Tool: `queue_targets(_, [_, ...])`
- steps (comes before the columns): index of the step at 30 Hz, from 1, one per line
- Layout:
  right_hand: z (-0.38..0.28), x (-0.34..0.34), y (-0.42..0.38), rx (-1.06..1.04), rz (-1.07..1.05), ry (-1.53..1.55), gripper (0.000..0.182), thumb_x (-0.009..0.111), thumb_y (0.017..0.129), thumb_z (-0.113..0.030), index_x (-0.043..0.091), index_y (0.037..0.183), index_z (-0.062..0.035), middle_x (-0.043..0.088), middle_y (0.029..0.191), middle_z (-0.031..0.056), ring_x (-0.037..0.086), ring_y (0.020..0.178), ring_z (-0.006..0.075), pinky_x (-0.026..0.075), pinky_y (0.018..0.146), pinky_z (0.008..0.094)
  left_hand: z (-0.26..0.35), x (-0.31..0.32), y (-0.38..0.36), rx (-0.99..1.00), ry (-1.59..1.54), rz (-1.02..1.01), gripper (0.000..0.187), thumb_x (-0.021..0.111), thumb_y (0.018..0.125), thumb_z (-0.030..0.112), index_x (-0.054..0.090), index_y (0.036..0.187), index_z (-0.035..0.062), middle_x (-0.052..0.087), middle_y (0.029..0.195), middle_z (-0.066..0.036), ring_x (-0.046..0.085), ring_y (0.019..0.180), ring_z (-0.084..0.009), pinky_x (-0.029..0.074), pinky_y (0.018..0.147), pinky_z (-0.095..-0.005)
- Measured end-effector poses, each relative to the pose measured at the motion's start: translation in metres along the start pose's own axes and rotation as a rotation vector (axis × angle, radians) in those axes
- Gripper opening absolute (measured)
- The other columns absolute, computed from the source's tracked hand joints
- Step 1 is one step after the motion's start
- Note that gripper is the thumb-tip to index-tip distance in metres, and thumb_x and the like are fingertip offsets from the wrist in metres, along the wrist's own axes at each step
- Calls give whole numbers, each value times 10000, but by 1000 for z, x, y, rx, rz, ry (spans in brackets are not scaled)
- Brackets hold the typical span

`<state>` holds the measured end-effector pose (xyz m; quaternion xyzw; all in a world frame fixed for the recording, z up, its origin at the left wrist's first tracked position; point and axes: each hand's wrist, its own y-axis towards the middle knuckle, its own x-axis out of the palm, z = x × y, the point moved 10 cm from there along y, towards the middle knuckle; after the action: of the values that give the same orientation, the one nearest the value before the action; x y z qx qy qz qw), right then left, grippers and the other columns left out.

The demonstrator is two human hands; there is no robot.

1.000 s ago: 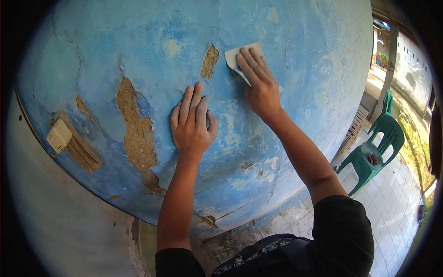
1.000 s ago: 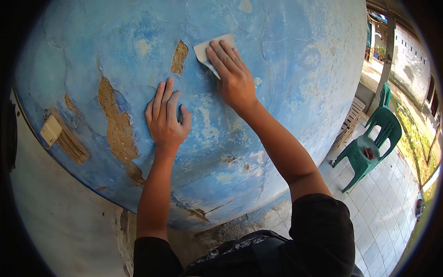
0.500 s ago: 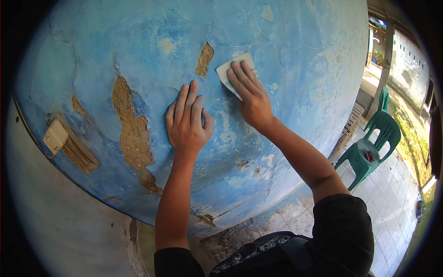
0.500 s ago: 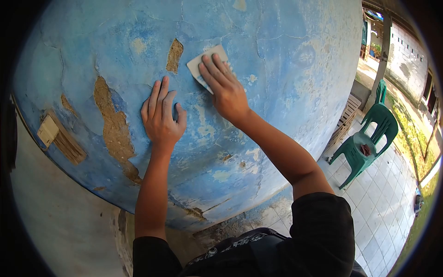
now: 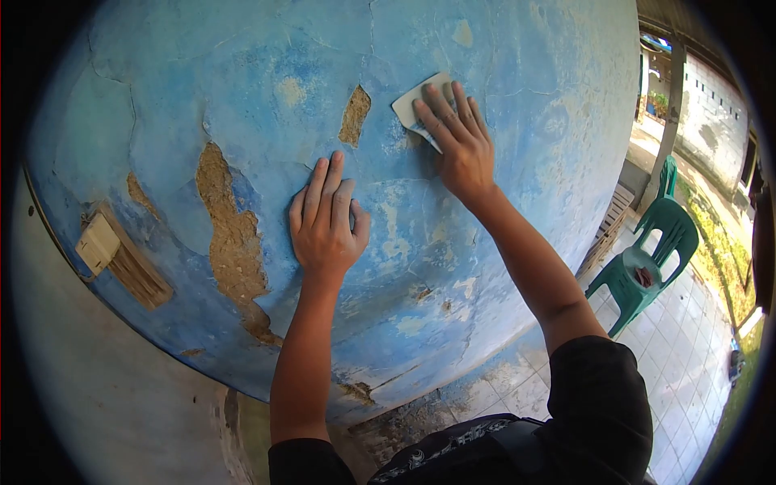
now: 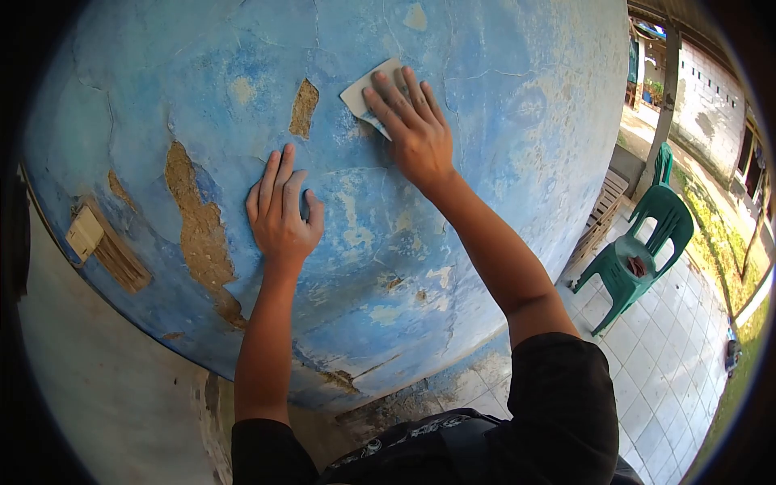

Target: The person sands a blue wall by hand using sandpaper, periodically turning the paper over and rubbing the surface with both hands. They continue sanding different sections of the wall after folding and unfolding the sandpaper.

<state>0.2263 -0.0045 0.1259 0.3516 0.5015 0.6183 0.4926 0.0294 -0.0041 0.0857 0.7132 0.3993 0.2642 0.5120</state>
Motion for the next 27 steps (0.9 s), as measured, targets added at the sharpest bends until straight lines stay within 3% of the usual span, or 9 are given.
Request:
queue_targets(3, [-8,4,-2,119,48,118,673,652,835,115,676,1482,-66,584,1634,91,481,1564,350,438,1260,546,0,0,1,2,-6,2,198,639,972,121,713,1154,99,701,1514,-111,594,1472,-262,437,1129,-422])
queue_targets(6, [-28,12,-19,57,-59,191,630,619,879,124,671,1483,-50,569,1645,99,495,1553,346,468,1244,522,0,1,0,3,-3,-7,197,640,973,122,714,1154,100,700,1515,-111,596,1470,-263,433,1130,-422])
queue_targets(10, [-5,3,6,41,15,131,623,604,889,140,661,1485,-31,560,1647,125,490,1550,370,471,1243,523,0,1,2,5,14,-2,198,639,973,121,714,1155,100,700,1514,-110,590,1475,-263,428,1133,-421])
queue_targets(12, [-7,4,7,241,99,221,635,589,882,159,646,1492,-7,558,1641,154,481,1550,393,453,1255,534,1,0,1,4,18,-11,198,639,972,119,714,1155,100,701,1513,-108,587,1478,-261,426,1134,-420])
queue_targets(17, [-44,21,-36,98,-62,316,712,607,819,180,620,1512,16,550,1644,176,466,1559,405,438,1259,562,0,0,2,1,3,-24,211,649,960,108,716,1159,103,695,1522,-103,588,1475,-262,427,1136,-421])
queue_targets(20, [-24,17,2,101,4,272,695,605,838,183,619,1512,17,554,1638,184,468,1557,407,440,1255,564,0,1,1,3,14,-8,223,655,949,102,719,1163,103,693,1525,-101,593,1468,-262,429,1136,-420])
queue_targets(23, [-26,16,8,307,186,254,647,606,884,166,626,1513,11,572,1615,212,480,1549,414,439,1248,573,0,-1,2,-12,2,-22,233,661,939,101,722,1164,102,693,1524,-97,599,1459,-259,431,1135,-415])
queue_targets(27, [-63,27,-48,220,-14,263,604,613,915,117,634,1508,5,561,1631,205,499,1537,414,447,1238,571,1,-1,1,-22,-4,-38,235,664,931,98,727,1157,103,693,1524,-97,599,1458,-258,431,1135,-413])
